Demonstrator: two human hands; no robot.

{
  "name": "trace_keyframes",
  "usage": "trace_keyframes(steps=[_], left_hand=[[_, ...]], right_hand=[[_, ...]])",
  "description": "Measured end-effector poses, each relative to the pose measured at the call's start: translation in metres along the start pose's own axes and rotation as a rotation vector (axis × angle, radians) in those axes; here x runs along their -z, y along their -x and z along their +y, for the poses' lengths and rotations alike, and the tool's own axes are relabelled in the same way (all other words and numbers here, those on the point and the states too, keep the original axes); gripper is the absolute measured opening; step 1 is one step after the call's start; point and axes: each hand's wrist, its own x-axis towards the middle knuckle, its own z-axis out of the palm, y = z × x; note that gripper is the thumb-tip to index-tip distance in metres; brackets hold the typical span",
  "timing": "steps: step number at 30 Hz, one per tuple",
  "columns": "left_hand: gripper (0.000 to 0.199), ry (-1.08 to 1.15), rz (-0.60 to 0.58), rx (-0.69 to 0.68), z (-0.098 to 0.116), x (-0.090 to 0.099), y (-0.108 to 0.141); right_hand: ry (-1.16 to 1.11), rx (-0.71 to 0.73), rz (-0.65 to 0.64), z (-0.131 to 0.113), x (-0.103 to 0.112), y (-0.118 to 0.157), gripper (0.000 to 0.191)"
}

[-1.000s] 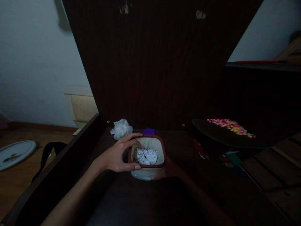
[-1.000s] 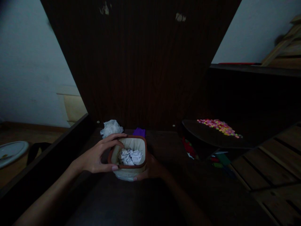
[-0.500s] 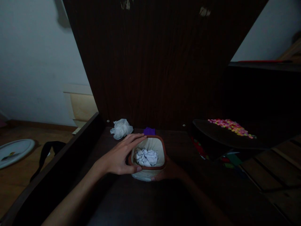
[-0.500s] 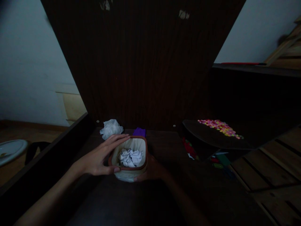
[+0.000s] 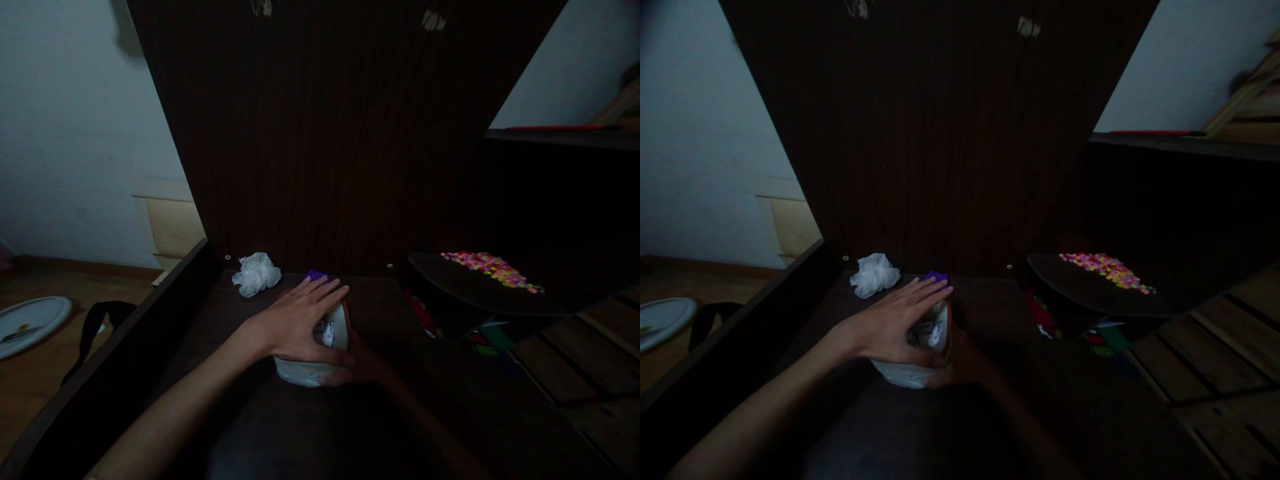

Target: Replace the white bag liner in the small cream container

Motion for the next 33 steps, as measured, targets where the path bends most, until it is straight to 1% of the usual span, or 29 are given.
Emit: trace_keyframes(steps=[2, 7, 12, 16, 21, 25, 30, 33], left_hand=[[0.107, -0.011, -0.022, 0.018, 0.0, -0.004, -0.003], [0.102, -0.019, 0.013, 0.024, -0.002, -0.01, -0.002], [0.106, -0.003, -0.048, 0.047, -0.004, -0.011, -0.001], [0.106, -0.03, -0.091, 0.067, -0.004, -0.012, -0.001], [0.102, -0.047, -0.082, -0.002, -0.009, -0.016, 0.0], [0.096, -0.059, -0.101, -0.04, -0.012, -0.016, 0.0], [0.101, -0.069, -0.149, 0.007, -0.01, -0.014, -0.004], [0.1, -0.075, -0.165, 0.03, -0.005, -0.013, -0.006]], right_hand=[[-0.025, 0.014, -0.006, 0.002, 0.0, 0.0, 0.136], [-0.038, 0.047, -0.013, 0.008, -0.002, -0.001, 0.125], [-0.004, 0.086, -0.05, 0.01, -0.004, -0.001, 0.124], [0.001, 0.102, -0.028, 0.009, -0.004, -0.002, 0.129], [-0.028, 0.091, -0.019, 0.002, -0.003, -0.002, 0.125], [-0.039, 0.087, -0.007, 0.001, -0.003, 0.001, 0.125], [-0.029, 0.108, 0.008, 0.005, -0.004, 0.007, 0.124], [-0.047, 0.077, 0.01, 0.008, -0.005, 0.01, 0.124]])
